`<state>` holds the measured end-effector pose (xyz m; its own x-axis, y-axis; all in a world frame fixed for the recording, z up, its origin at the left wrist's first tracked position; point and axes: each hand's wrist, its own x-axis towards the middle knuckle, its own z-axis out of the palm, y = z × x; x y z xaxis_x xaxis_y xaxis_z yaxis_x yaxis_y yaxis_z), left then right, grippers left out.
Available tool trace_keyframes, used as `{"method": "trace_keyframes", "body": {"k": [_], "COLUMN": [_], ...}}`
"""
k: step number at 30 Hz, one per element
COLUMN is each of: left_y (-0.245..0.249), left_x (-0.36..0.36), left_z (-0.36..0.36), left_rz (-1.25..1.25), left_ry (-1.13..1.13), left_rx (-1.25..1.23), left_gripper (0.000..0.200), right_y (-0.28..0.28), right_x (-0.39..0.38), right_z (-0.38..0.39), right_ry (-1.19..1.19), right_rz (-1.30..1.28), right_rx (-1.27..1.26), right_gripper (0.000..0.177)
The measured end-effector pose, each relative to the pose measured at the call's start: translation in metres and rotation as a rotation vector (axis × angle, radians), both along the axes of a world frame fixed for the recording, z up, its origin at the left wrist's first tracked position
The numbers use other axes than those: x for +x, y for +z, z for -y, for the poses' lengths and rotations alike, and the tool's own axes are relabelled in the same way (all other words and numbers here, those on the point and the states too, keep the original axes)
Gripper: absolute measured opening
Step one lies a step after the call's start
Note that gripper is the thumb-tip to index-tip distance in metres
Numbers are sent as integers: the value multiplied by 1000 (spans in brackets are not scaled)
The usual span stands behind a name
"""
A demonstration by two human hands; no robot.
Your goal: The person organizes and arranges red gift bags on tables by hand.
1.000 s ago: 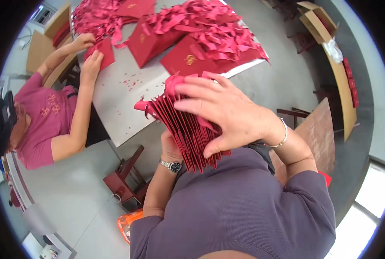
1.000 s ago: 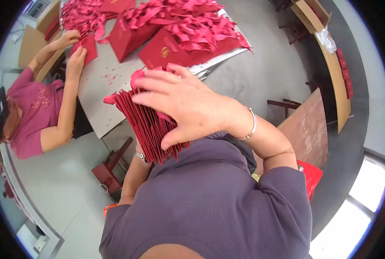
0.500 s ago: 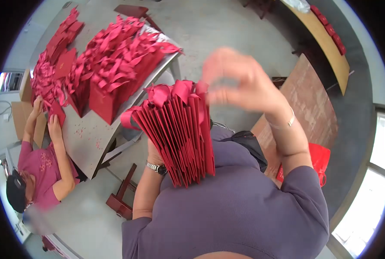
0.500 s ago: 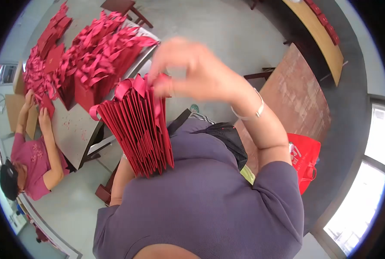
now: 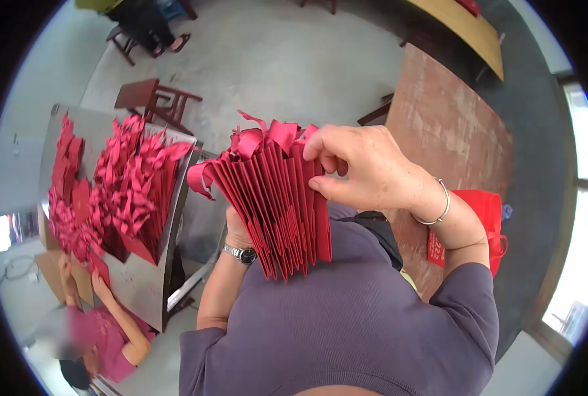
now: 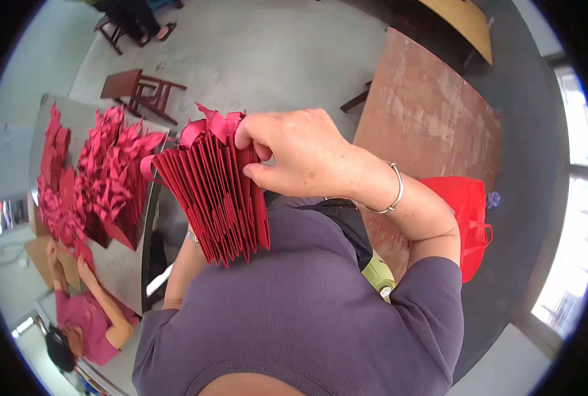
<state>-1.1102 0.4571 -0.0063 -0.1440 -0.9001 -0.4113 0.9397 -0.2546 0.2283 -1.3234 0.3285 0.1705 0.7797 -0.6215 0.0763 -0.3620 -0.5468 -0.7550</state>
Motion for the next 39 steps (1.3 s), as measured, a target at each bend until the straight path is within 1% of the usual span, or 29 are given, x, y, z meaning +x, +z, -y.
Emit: {"method": "trace_keyframes", "body": {"k": [1,2,4,8,10,11,12,14,15,17,18,19,21,23,24,25,27,28,30,31,33,34,35,36,37,38,39], "left_y": [0,0,-1,-7,-11,-13,-15,-15,-15,-14,-13,-10,-9,-9,-9,-8,-7,-7,-9,-10,-13,-21,-37,-50,-40,-38,-38], "left_x": [-4,-8,-14,-26,-28,-28,-27,-24,-24,-21,-19,-17,-24,-28,-28,-27,-26,-27,-29,-31,-35,-32,-28,-26,-27,-29,-31], "left_z": [12,25,54,115,155,176,199,244,267,303,321,340,380,407,416,426,442,451,463,469,479,483,488,494,501,506,511], "left_rz": [-1,-7,-17,-41,-50,-55,-59,-70,-79,-96,-99,-101,-92,-73,-62,-50,-27,-19,-6,-2,9,-14,-5,8,-15,16,46], "left_ry": [-33,-63,-122,-223,-269,-291,-311,-346,-358,-379,-394,-410,-438,-454,-459,-462,-459,-451,-425,-407,-362,-348,-331,-316,-336,-345,-355], "left_rx": [-4,-3,-6,-9,-16,-20,-25,-24,-21,0,12,21,26,45,57,61,54,48,36,30,22,-46,-40,-36,-86,-119,-151], "left_gripper": [36,37,38,42,44,44,45,47,48,50,51,52,50,48,47,46,44,43,40,39,37,44,49,54,60,58,56], "right_y": [-2,-4,-11,-28,-38,-43,-45,-43,-36,-12,-4,0,0,-10,-15,-15,-12,-14,-24,-29,-35,-29,-30,-33,-36,-39,-40], "right_x": [-6,-11,-21,-38,-44,-46,-47,-49,-48,-42,-37,-35,-37,-42,-45,-45,-43,-43,-41,-41,-43,-48,-53,-58,-63,-68,-72], "right_z": [5,11,28,69,98,113,131,168,188,225,246,267,305,337,349,359,372,379,391,398,413,423,433,444,454,465,478], "right_ry": [-87,-120,-181,-285,-286,-302,-325,-369,-384,-361,-365,-384,-348,-372,-379,-394,-421,-427,-491,-488,-589,-600,-584,-543,-493,-466,-445], "right_rz": [4,2,162,184,14,10,11,-48,-55,-331,-464,-465,-424,-204,-73,-69,-46,-48,108,100,197,95,86,-21,-118,-233,-263], "right_rx": [-13,-17,231,236,209,168,158,-43,-46,-132,-62,-55,103,239,372,380,518,516,660,657,791,829,832,539,244,-109,-300], "right_gripper": [30,30,41,46,46,41,41,39,39,47,54,54,50,42,36,36,32,32,23,23,16,12,12,10,9,8,8]}}
